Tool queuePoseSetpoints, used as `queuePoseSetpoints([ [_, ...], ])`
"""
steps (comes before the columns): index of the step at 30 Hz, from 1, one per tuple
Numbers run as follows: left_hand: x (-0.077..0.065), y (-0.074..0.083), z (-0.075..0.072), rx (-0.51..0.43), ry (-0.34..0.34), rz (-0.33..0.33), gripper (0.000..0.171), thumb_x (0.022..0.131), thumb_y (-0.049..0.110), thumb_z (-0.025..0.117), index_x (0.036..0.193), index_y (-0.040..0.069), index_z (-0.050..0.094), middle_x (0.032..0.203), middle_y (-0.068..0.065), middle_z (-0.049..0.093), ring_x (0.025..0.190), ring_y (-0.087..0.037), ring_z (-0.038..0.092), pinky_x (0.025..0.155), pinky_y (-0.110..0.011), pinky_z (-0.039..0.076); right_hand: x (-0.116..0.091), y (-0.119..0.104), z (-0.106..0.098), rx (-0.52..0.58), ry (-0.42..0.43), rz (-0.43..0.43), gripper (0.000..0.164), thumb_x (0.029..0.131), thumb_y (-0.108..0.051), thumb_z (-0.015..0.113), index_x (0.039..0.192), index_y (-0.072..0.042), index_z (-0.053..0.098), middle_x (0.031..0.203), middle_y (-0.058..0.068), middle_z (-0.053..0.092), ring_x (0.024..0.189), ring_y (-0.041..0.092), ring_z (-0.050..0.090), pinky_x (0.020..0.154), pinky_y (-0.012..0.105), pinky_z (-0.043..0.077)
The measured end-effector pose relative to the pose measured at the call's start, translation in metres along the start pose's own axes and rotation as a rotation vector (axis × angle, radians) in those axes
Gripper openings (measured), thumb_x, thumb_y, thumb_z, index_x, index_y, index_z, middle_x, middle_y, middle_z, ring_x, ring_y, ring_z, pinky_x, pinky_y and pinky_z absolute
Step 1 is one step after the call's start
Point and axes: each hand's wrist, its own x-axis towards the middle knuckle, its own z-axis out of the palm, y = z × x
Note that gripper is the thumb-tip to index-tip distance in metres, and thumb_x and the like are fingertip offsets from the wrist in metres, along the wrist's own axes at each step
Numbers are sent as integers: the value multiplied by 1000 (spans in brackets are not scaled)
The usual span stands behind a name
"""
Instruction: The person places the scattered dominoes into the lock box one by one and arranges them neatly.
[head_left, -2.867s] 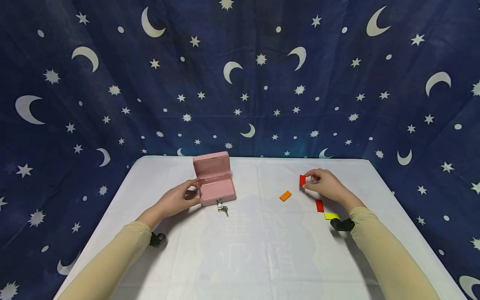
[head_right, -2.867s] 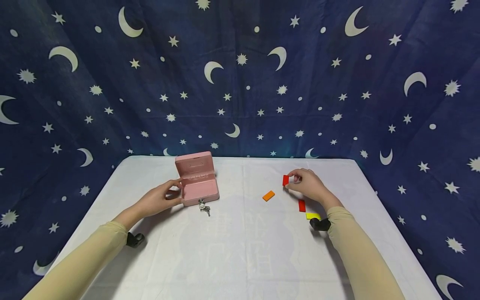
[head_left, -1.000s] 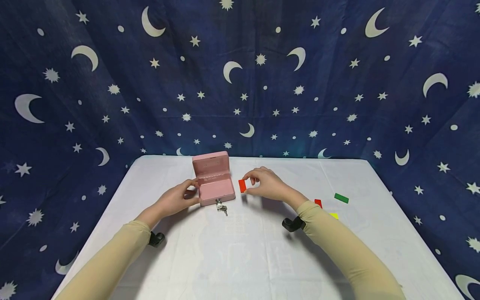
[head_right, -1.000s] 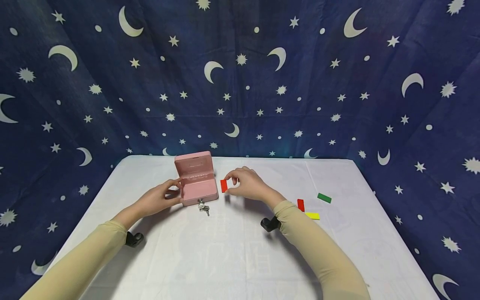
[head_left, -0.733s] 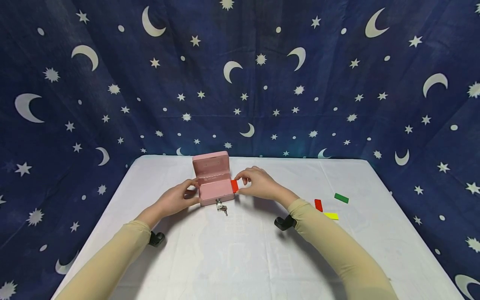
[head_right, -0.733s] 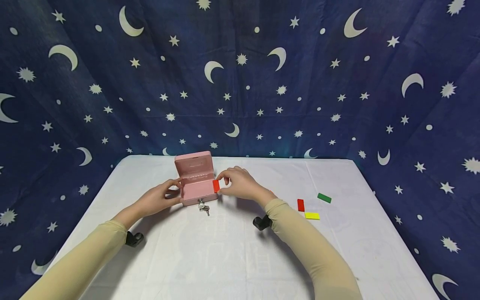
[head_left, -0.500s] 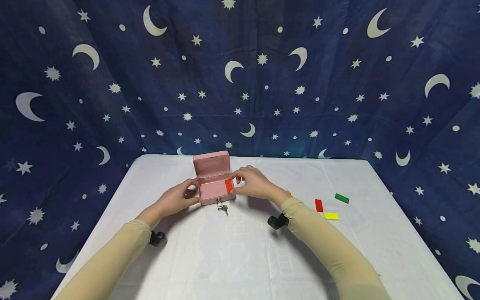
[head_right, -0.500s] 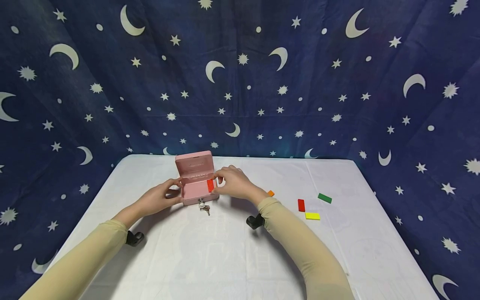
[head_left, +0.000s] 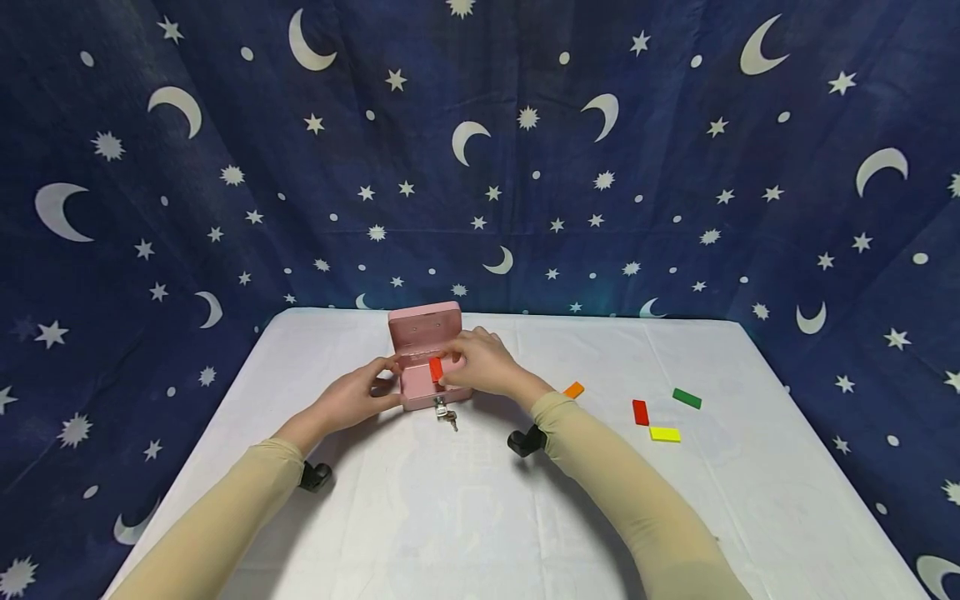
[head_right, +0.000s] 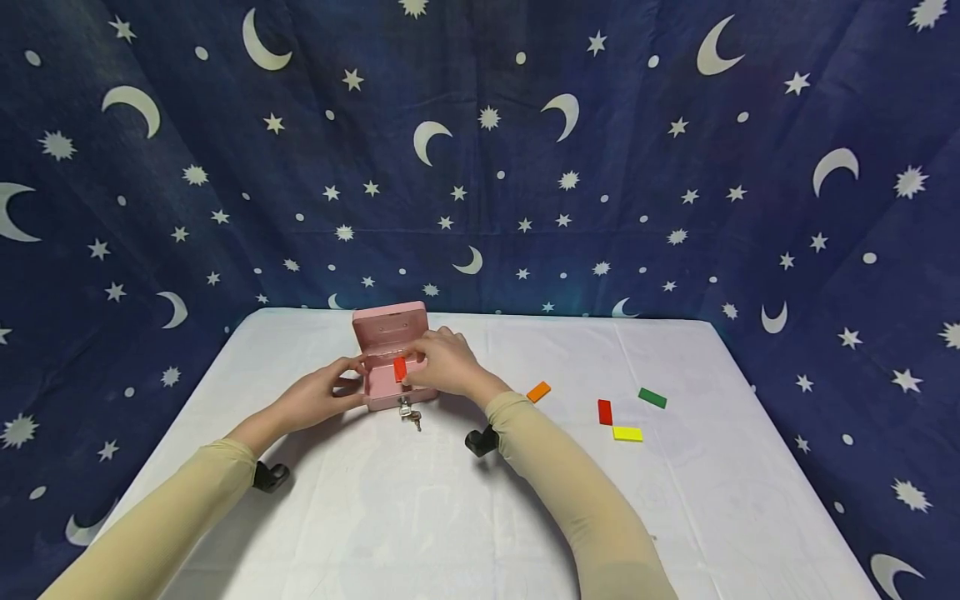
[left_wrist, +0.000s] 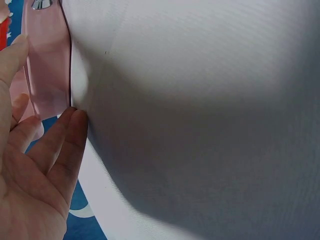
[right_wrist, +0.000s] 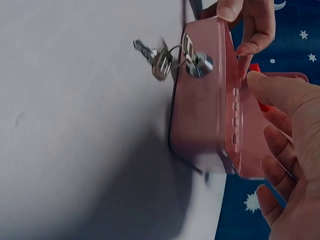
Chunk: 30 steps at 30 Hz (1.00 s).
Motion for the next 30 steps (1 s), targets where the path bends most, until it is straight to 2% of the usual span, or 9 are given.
queuePoseSetpoints([
  [11,0,0,1,-17,-4,-5,48,92,38,76,129,17,54,154,-11,47,123,-30,63,105,-55,45,13,-16,14,-43,-17,47,43,80,-44,83,120,-29,75,96,-10,59,96,14,45,81,34,38],
  [18,0,-2,1,2,1,-2,55,92,40,75,136,17,53,143,-10,58,124,-29,62,105,-55,45,20,-24,23,-59,-47,73,43,81,-43,84,119,-26,76,102,-7,60,101,16,46,86,34,40],
  [22,0,-4,2,6,7,0,55,92,41,75,136,18,52,143,-9,58,124,-29,62,105,-55,45,24,-27,28,-86,-53,75,40,82,-43,82,118,-26,76,100,-8,62,100,16,46,86,34,40],
  [30,0,-5,2,15,4,-13,56,90,50,75,133,21,53,144,-10,57,125,-28,62,104,-55,46,31,-32,38,-127,-67,65,36,82,-42,81,114,-27,77,105,-9,70,98,16,49,89,34,41],
])
